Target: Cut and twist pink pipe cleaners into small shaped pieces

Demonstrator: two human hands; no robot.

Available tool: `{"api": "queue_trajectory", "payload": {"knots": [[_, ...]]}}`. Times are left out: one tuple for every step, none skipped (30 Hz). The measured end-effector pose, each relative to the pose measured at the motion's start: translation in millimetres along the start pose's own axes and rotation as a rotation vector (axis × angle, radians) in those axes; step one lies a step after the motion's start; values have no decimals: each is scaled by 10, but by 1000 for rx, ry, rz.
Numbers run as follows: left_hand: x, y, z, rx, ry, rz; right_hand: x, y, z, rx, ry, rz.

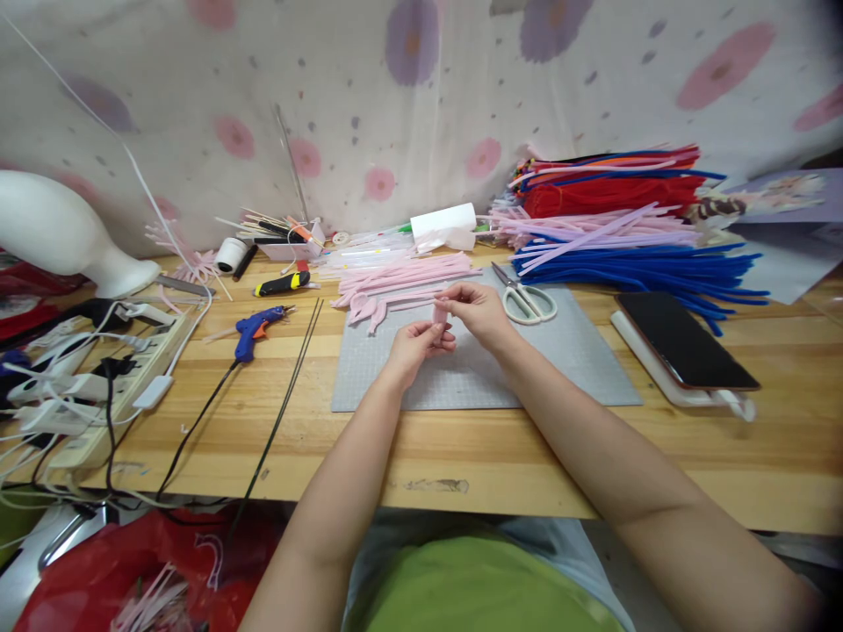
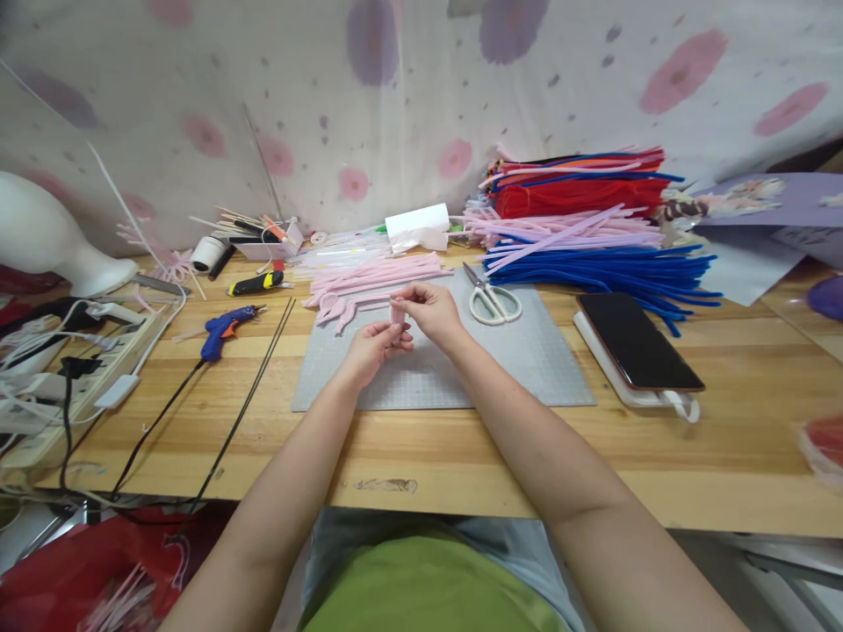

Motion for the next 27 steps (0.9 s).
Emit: {"api": "queue_trajectory", "payload": {"knots": [[-2, 1, -1, 1, -2, -10, -3, 5, 1, -3, 2, -1], [-2, 2, -2, 10, -12, -13, -9, 5, 4, 5, 16, 3], [-2, 3, -4, 26, -31, -8, -17, 3, 9, 23, 42, 7], [0, 3, -8, 45, -56, 3, -26, -2, 14, 46, 72, 10], [3, 1, -12, 65, -82, 15, -35, -6, 18, 68, 107, 4], [9, -2, -18, 78, -101, 29, -44, -9, 22, 84, 138, -9], [17, -4, -25, 80, -109, 41, -52, -9, 25, 90, 160, -29], [27, -8, -31, 79, -108, 48, -59, -6, 26, 85, 169, -51], [36, -13, -37, 76, -99, 52, -64, 0, 26, 70, 165, -68], [45, -19, -42, 73, -87, 54, -65, 8, 25, 54, 154, -78], [52, -23, -45, 69, -75, 54, -63, 16, 22, 42, 139, -81], [57, -27, -47, 66, -68, 53, -59, 23, 18, 34, 122, -78], [58, -29, -47, 63, -66, 52, -53, 29, 14, 30, 108, -72], [57, -28, -46, 56, -67, 52, -46, 32, 10, 29, 96, -62], [54, -27, -45, 51, -72, 53, -39, 32, 8, 31, 86, -46], [50, -26, -44, 50, -77, 52, -33, 27, 7, 37, 81, -23], [45, -26, -43, 56, -79, 46, -28, 17, 6, 50, 88, 13], [40, -28, -44, 66, -78, 34, -22, 0, 5, 75, 108, 67], [35, -31, -44, 78, -71, 14, -16, -24, 2, 112, 143, 134], [31, -37, -46, 89, -57, -14, -10, -52, -3, 157, 187, 207], [29, -44, -48, 95, -36, -51, -4, -83, -13, 209, 238, 273], [28, -52, -50, 94, -7, -95, 1, -116, -26, 265, 294, 322], [29, -61, -53, 88, 24, -145, 4, -147, -42, 318, 345, 354], [30, -71, -57, 77, 54, -195, 6, -174, -61, 367, 406, 359], [32, -81, -63, 62, 81, -241, 6, -195, -79, 399, 459, 364], [35, -91, -69, 44, 102, -278, 2, -210, -94, 417, 505, 363], [39, -99, -76, 26, 117, -306, -5, -218, -104, 426, 542, 360]]}}
Point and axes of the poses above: each hand's wrist, its own z-axis towards the middle knuckle, its own x-axis out of the palm, y = z × x, the point moved 2 cm from there along z, towards the middle knuckle, and after that the axes turned 1 degree about -y, right-handed, at the moved point
